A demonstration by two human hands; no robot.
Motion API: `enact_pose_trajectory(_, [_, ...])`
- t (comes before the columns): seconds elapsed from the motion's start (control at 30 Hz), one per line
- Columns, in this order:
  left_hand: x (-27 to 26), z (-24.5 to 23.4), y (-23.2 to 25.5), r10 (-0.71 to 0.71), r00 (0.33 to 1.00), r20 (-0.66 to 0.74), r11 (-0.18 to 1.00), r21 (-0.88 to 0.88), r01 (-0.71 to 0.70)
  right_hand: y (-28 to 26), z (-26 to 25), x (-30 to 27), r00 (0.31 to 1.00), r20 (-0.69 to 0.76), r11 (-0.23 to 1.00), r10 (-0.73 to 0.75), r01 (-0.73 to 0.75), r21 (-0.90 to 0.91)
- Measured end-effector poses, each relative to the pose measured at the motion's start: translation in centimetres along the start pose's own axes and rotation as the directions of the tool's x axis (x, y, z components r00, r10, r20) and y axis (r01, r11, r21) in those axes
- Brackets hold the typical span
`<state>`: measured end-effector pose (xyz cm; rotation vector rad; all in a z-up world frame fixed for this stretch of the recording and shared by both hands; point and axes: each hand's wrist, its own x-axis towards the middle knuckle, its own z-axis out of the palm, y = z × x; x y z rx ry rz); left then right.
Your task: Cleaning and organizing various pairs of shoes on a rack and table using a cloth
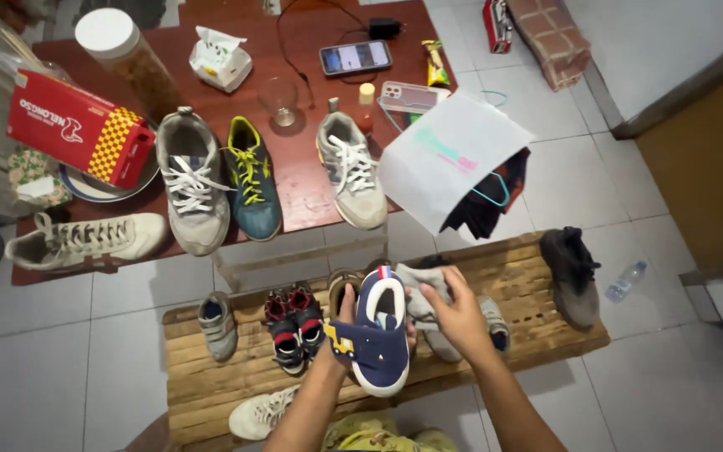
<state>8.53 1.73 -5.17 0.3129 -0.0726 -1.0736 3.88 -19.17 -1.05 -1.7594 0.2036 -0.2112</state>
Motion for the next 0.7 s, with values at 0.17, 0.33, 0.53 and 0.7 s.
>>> enact_pose_trajectory(0.17, [1.1,-3.2,5.7,-0.094,0.977,-0.193,0.996,-0.02,0.092,-1.7,1.3,6.7,0.967,0.244,0.982,-0.075,0.114,-0.148])
enact_pose_trajectory(0.33, [3.1,-8.4,12.2,0.123,0.992,0.038,0.992,-0.028,-0.122,-4.2,-2.8,15.5,0.817,0.493,0.947,0.299,-0.188,-0.262])
enact_pose_trajectory(0.53, [4.3,-11.7,14.2,0.231,0.973,0.022,0.967,-0.116,-0.227,-7.0,-7.8,29.4,0.987,0.158,0.95,0.036,0.016,-0.312])
enact_pose_trajectory(0.7, [8.0,-14.7,15.0,0.352,0.935,0.048,0.921,-0.193,-0.337,-3.6,-8.1,42.4,0.987,0.118,0.84,-0.108,0.154,-0.52])
